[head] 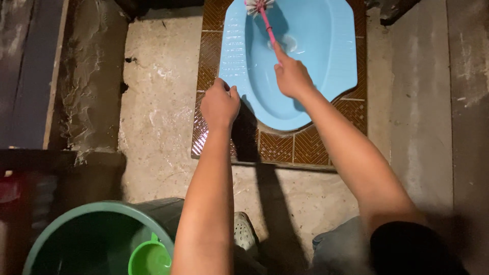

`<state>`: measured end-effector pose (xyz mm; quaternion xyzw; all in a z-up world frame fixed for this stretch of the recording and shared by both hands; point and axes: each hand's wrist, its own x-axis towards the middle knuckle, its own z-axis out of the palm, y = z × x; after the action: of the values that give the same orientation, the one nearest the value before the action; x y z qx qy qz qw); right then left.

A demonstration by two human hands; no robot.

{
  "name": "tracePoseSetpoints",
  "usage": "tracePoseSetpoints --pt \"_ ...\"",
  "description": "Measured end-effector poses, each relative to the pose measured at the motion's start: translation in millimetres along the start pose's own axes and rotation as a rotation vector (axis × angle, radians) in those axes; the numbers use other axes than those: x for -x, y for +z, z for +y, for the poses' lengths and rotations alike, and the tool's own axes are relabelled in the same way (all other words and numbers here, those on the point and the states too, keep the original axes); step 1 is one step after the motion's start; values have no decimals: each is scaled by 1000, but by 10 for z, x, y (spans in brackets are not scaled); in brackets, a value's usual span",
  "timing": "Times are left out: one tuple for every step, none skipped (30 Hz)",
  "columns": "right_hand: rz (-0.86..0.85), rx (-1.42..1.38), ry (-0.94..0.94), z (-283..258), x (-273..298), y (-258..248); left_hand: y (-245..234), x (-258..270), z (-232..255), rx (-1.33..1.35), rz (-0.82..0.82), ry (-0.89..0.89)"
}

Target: The person scrubs a blue squat toilet with a pink toilet brush, repeatedly dipping the brush into a green bucket and pouring water from a green scoop into the bowl. The person continues scrubbing the interior surfaces and rinsing the toilet throughout the clip.

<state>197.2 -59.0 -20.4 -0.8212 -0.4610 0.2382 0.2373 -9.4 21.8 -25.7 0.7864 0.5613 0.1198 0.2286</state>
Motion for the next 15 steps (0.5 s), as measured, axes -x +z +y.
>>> tracePoseSetpoints --pt "-2 0 -4 -99 97 -41 -8 2 -10 0 3 -3" --pt "-73 78 21 -198 190 -88 -17 -3 -16 16 13 -14" --pt "-144 155 47 -296 281 -135 -26 -9 -22 31 23 -24" --pt "-146 158 44 -302 296 -168 -49 -15 -21 33 25 -28" --pt "-152 240 32 -302 311 -200 -68 -21 -19 53 30 -38" --pt "-159 324 26 -279 343 -237 -65 -12 -6 75 30 -47" --pt "-162 328 28 -367 384 -216 -104 -3 10 78 27 -49" --pt "-173 356 56 -441 431 -217 -136 -1 53 95 8 -66" --pt "-183 384 84 -515 479 -224 -171 2 103 111 -11 -82" --pt "-173 386 89 -484 562 -189 -167 5 115 116 -11 -72" --pt "-162 375 -20 -460 648 -156 -171 12 126 127 -34 -90" --pt "-149 367 -135 -454 713 -134 -192 4 141 141 -51 -110" --pt "-137 373 -136 -460 734 -173 -185 -21 172 149 -44 -101" --pt "-126 347 -102 -465 778 -177 -172 -11 167 139 -59 -113" --pt "-115 320 -68 -467 822 -177 -156 -2 159 129 -75 -125"
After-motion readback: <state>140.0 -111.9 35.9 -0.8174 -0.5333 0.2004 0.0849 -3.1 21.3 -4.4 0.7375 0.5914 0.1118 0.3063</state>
